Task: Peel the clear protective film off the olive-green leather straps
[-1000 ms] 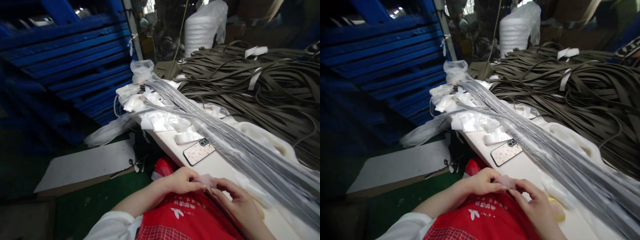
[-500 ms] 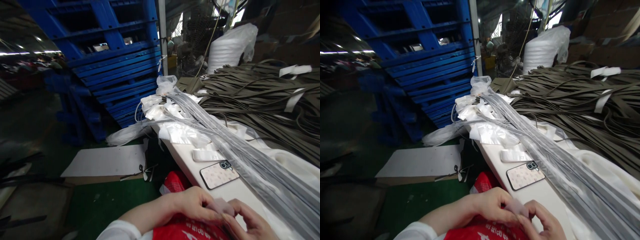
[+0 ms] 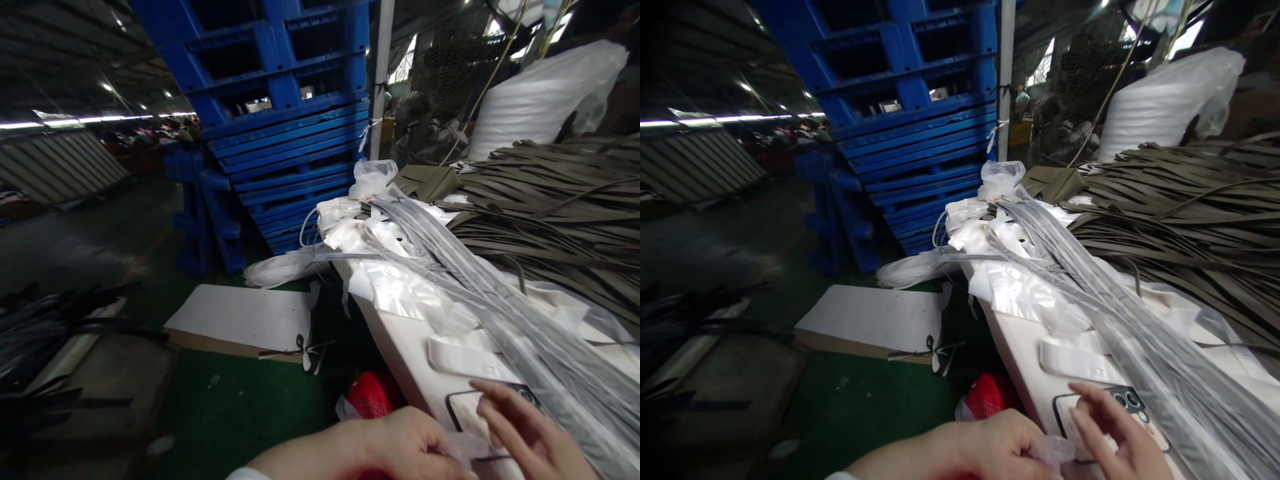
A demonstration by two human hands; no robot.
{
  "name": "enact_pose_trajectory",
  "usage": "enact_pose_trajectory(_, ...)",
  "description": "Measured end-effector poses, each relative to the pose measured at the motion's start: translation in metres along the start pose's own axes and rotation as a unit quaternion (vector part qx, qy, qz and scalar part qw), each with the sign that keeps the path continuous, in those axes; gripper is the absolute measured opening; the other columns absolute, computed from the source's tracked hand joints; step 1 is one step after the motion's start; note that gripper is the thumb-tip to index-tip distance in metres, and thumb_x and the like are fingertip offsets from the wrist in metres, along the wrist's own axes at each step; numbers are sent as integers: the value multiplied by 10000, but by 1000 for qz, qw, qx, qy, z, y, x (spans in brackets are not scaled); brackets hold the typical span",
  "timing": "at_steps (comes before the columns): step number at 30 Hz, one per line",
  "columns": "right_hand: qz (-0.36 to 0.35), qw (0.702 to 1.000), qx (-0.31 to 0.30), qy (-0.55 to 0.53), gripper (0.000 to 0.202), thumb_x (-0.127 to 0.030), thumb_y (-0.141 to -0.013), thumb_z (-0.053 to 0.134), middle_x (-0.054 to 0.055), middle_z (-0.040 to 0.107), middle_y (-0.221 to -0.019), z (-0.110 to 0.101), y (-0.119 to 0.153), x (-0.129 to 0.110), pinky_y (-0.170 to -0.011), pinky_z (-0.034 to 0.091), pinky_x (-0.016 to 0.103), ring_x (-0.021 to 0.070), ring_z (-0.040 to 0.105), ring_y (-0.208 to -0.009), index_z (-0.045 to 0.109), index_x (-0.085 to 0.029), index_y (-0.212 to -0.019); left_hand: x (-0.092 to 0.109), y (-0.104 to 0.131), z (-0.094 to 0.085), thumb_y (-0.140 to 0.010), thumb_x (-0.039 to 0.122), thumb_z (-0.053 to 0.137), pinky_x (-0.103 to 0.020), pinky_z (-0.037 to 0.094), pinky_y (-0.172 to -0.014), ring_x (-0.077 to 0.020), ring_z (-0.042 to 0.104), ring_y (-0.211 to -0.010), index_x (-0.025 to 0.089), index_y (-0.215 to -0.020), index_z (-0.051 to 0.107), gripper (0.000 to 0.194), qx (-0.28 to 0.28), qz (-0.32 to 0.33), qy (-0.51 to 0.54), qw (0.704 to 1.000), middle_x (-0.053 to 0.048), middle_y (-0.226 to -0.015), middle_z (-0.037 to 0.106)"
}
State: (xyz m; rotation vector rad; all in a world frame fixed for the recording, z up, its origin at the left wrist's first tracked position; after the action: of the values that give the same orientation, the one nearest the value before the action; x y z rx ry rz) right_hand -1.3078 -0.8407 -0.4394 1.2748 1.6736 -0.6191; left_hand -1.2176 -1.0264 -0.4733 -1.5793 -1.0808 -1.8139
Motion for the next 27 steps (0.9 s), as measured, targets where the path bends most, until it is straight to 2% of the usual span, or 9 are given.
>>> enact_pose_trajectory(2,70,995,64,-10,780,-699,-653,642,84,723,-748,-10,-38,1,-669,552,326,274,700,-740,643,-135,-1192,1,4,-10,-856,731,512,-224,533,-853,-203,712,-926,78,-1026,762,719,21,20,23,999,-104,-923,740)
enact_pose_trajectory(5,147,986,79,-29,880,-741,-625,634,121,746,-803,-13,-83,5,-630,548,366,259,675,-622,603,-102,-1229,0,8,-24,-803,787,525,-287,554,-876,-236,731,-920,78,-983,765,769,56,19,70,996,-132,-914,751)
enact_pose_trajectory(7,160,984,70,-20,798,-740,-614,661,122,752,-824,-11,-103,7,-600,533,353,243,666,-602,648,-129,-1128,-2,9,-30,-796,776,550,-314,564,-872,-251,736,-906,70,-944,767,753,74,18,85,994,-152,-911,753)
enact_pose_trajectory(9,154,985,72,41,663,-742,-613,667,87,723,-693,-7,-116,9,-524,476,327,227,627,-535,687,-158,-925,-3,9,-36,-789,769,568,-328,571,-860,-258,739,-886,69,-921,766,740,93,20,96,991,-161,-894,753)
enact_pose_trajectory(11,132,980,85,121,567,-751,-644,630,35,624,-512,-6,-123,9,-451,374,304,198,543,-442,654,-188,-708,-3,8,-42,-783,761,584,-332,575,-844,-257,740,-864,72,-905,765,724,108,20,107,988,-157,-874,753)
enact_pose_trajectory(14,100,977,108,155,543,-732,-704,575,15,566,-464,-6,-124,7,-439,323,295,177,497,-432,597,-203,-582,-4,8,-50,-788,744,596,-326,573,-839,-248,739,-850,74,-889,765,698,119,21,112,986,-146,-858,751)
enact_pose_trajectory(19,138,970,113,163,538,-695,-734,535,82,718,-677,-18,-114,4,-556,456,338,273,667,-644,724,-192,-710,-7,10,-61,-801,733,592,-335,572,-831,-246,733,-827,58,-878,760,700,131,36,116,984,-155,-842,745)
enact_pose_trajectory(23,165,936,105,291,577,-669,-805,395,119,706,-666,-31,-102,9,-617,479,401,347,682,-716,742,-209,-771,-7,11,-69,-799,729,594,-314,575,-779,-229,727,-779,58,-843,753,691,151,49,118,980,-144,-805,738)
enact_pose_trajectory(27,104,912,141,370,545,-648,-841,371,150,737,-963,-44,-76,15,-714,509,451,374,684,-856,713,-226,-796,-1,12,-77,-859,647,577,-272,567,-747,-209,726,-764,63,-846,753,611,164,67,69,982,-129,-792,738)
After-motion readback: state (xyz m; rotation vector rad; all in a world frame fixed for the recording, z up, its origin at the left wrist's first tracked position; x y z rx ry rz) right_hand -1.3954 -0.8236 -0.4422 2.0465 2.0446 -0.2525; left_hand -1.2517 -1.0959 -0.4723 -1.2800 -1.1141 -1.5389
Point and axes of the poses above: each hand's wrist, its own y-axis away from the middle knuckle, its own z-axis out of the palm, x = y × z, the point moved 2 cm from there along -y, towards the middle knuckle
